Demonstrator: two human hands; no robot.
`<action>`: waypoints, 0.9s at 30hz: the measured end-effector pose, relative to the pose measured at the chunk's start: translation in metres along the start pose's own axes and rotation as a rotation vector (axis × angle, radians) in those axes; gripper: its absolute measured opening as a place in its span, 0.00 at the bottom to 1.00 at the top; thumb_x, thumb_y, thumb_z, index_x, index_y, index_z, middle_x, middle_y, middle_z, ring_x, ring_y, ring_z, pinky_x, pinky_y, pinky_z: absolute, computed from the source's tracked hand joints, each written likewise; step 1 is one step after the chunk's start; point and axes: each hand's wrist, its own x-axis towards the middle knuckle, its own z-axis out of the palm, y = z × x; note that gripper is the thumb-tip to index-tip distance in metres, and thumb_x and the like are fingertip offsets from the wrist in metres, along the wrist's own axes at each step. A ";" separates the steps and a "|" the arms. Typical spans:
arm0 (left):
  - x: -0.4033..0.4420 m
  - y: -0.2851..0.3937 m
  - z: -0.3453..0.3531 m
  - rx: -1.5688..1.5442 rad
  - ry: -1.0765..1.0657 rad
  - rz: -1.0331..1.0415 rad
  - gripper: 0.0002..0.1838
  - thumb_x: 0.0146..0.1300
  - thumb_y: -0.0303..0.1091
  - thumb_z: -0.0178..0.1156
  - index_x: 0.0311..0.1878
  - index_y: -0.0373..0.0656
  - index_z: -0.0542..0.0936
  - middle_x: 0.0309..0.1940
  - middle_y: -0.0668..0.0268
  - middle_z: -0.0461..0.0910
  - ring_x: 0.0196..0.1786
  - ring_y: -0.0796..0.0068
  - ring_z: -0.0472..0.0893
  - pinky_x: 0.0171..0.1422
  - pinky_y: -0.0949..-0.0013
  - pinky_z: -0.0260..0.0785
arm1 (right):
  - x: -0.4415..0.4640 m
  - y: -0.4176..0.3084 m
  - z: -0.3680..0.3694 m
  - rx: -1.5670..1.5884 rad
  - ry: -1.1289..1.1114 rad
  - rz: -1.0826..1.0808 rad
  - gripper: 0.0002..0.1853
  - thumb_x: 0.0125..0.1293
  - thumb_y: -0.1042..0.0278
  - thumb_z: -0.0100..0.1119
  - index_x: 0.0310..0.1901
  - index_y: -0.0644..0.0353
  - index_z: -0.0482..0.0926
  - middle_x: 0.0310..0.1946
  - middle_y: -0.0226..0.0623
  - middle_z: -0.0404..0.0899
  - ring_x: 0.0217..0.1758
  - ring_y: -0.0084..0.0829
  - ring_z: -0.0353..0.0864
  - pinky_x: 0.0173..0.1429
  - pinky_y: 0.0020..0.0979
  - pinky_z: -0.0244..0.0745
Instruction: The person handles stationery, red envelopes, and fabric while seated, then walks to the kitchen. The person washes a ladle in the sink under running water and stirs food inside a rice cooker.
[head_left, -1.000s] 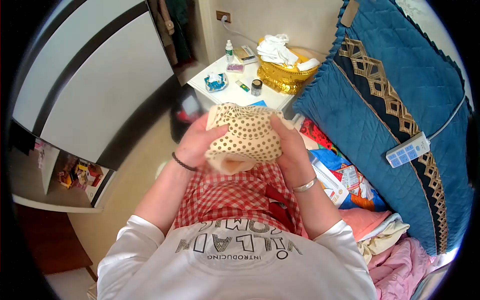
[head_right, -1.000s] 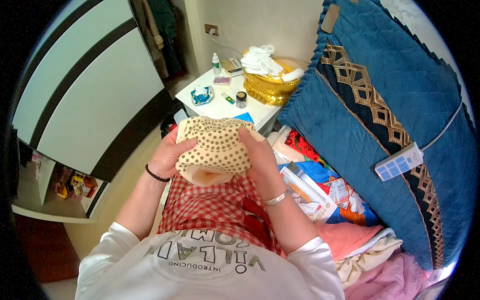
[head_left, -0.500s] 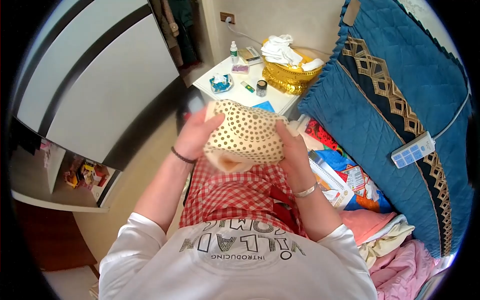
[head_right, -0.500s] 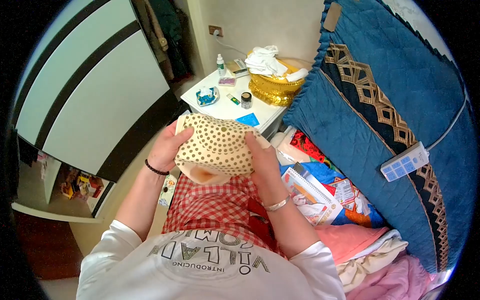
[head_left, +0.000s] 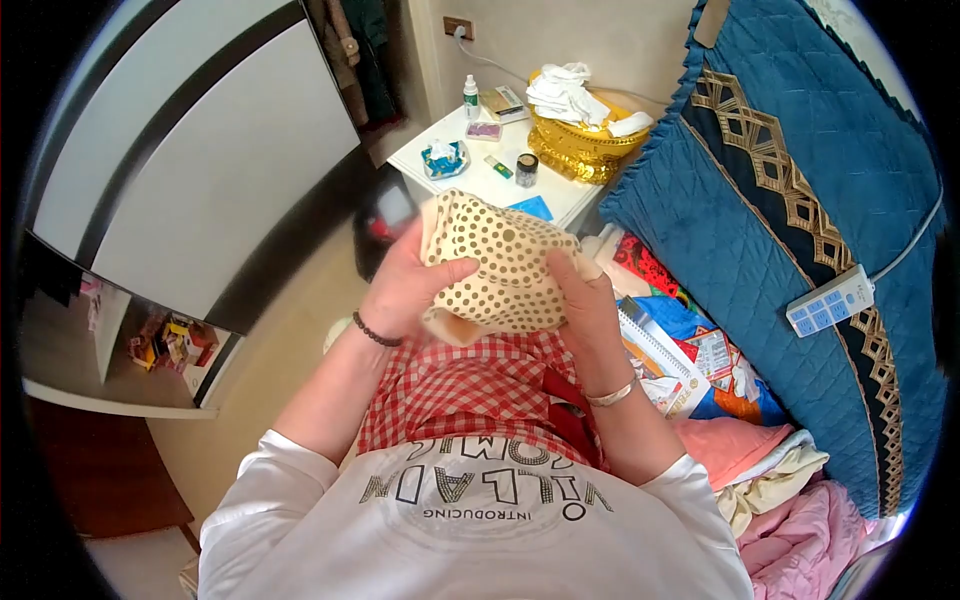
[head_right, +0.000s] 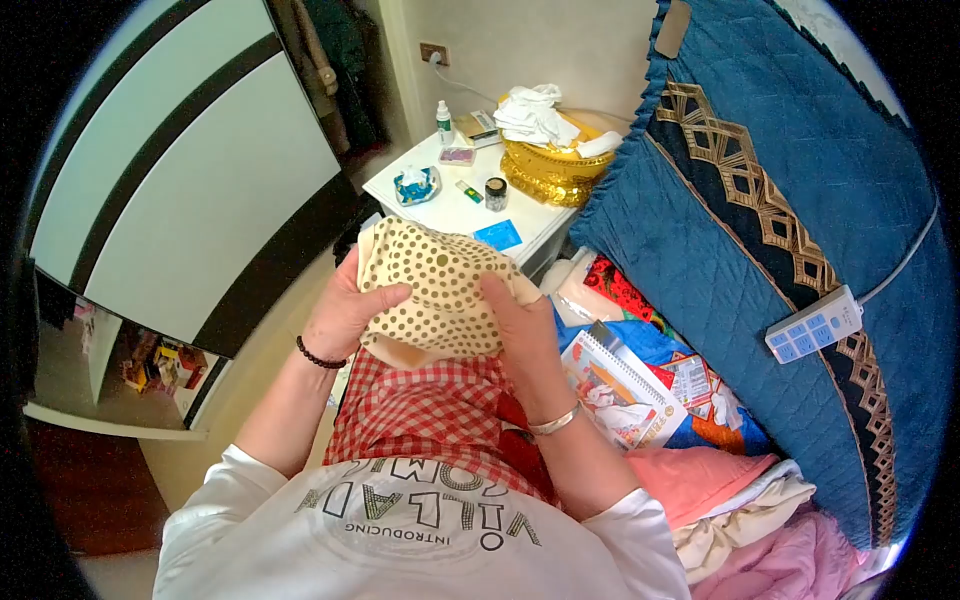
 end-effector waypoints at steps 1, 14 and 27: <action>-0.001 0.000 0.000 -0.001 0.002 -0.001 0.30 0.55 0.20 0.61 0.62 0.37 0.63 0.51 0.64 0.75 0.51 0.76 0.75 0.56 0.71 0.69 | 0.000 0.001 0.000 -0.001 -0.001 0.002 0.15 0.64 0.68 0.56 0.50 0.66 0.75 0.42 0.35 0.79 0.41 0.22 0.79 0.44 0.23 0.76; -0.001 -0.003 -0.004 -0.026 0.001 0.000 0.28 0.56 0.22 0.61 0.60 0.37 0.65 0.50 0.64 0.76 0.51 0.77 0.75 0.55 0.72 0.69 | -0.003 -0.002 0.006 0.024 0.093 0.068 0.17 0.66 0.65 0.54 0.52 0.66 0.73 0.44 0.35 0.78 0.42 0.23 0.79 0.44 0.24 0.76; -0.007 -0.002 0.005 -0.115 0.003 -0.002 0.31 0.55 0.20 0.62 0.62 0.43 0.65 0.52 0.63 0.75 0.52 0.74 0.76 0.57 0.69 0.70 | -0.010 0.003 0.007 -0.022 -0.061 0.115 0.19 0.60 0.71 0.59 0.52 0.69 0.72 0.44 0.37 0.79 0.41 0.24 0.79 0.43 0.24 0.76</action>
